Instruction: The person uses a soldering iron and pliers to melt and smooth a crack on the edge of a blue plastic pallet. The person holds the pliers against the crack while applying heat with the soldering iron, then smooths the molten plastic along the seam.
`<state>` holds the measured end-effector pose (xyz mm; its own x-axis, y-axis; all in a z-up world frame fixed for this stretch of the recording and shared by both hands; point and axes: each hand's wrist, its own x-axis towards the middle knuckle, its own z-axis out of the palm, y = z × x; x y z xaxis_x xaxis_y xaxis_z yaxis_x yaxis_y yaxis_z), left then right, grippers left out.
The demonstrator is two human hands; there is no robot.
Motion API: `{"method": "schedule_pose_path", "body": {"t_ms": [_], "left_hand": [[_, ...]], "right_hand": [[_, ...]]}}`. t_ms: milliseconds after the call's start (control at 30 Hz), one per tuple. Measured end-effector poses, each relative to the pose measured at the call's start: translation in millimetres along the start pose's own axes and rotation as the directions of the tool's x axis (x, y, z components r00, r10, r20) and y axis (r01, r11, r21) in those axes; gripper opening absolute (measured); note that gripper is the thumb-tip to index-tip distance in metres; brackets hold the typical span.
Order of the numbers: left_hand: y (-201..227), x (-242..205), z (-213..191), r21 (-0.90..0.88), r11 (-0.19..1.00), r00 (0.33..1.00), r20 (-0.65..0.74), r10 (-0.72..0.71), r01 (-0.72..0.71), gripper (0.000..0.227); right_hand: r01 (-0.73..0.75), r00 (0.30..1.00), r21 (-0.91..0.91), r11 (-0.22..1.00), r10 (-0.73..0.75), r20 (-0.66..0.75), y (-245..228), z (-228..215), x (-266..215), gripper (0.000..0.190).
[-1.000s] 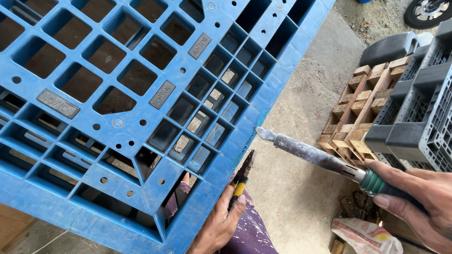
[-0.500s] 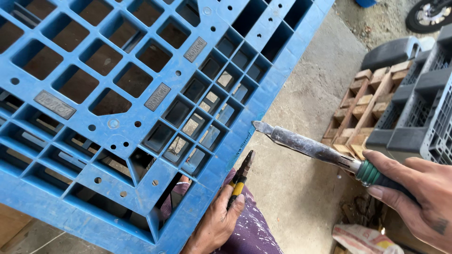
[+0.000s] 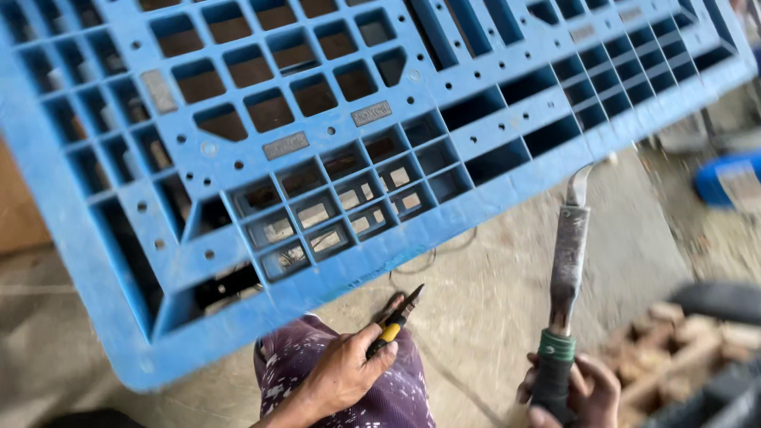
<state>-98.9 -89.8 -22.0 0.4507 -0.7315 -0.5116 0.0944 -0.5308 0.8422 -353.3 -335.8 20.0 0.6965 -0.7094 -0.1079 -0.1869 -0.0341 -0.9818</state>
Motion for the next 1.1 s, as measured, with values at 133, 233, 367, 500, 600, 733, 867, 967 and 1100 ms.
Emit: {"method": "schedule_pose_path", "body": {"t_ms": [133,233,367,500,600,733,867,967,1100], "left_hand": [[23,15,88,-0.170,0.985,0.999,-0.029,-0.045,0.040,0.044],[49,18,149,-0.354,0.933,0.997,-0.064,0.042,-0.063,0.049],[79,17,205,-0.687,0.713,0.989,-0.135,0.068,-0.142,0.061],[97,1,220,-0.938,0.290,0.981,-0.191,0.019,-0.188,0.084],[98,-14,225,-0.929,0.220,0.935,-0.330,-0.131,-0.297,0.096],[78,-17,223,-0.820,0.302,0.785,-0.562,-0.261,-0.487,0.088],[53,-18,217,-0.703,0.391,0.619,-0.710,-0.336,-0.594,0.073],[51,-30,212,-0.701,0.344,0.565,-0.710,-0.421,-0.625,0.075],[55,-36,206,-0.623,0.342,0.486,-0.773,-0.407,-0.704,0.059]], "right_hand": [[0.016,0.993,0.113,0.993,-0.028,0.111,53,-62,34,0.070],[-0.006,0.986,0.165,0.986,-0.021,0.166,65,-91,55,0.063],[-0.056,0.979,0.209,0.976,0.013,0.201,61,-89,63,0.054],[-0.449,0.880,0.390,0.804,0.321,0.350,41,-57,66,0.048],[-0.558,0.692,0.235,0.796,0.289,0.662,23,-36,84,0.053],[0.567,0.451,0.170,0.806,-0.476,0.755,14,5,79,0.051],[0.450,0.276,0.326,0.832,-0.476,0.835,9,38,83,0.054],[0.398,0.082,0.381,0.835,-0.446,0.891,-4,51,105,0.048],[0.431,-0.064,0.488,0.759,-0.514,0.856,-12,80,150,0.048]]}}
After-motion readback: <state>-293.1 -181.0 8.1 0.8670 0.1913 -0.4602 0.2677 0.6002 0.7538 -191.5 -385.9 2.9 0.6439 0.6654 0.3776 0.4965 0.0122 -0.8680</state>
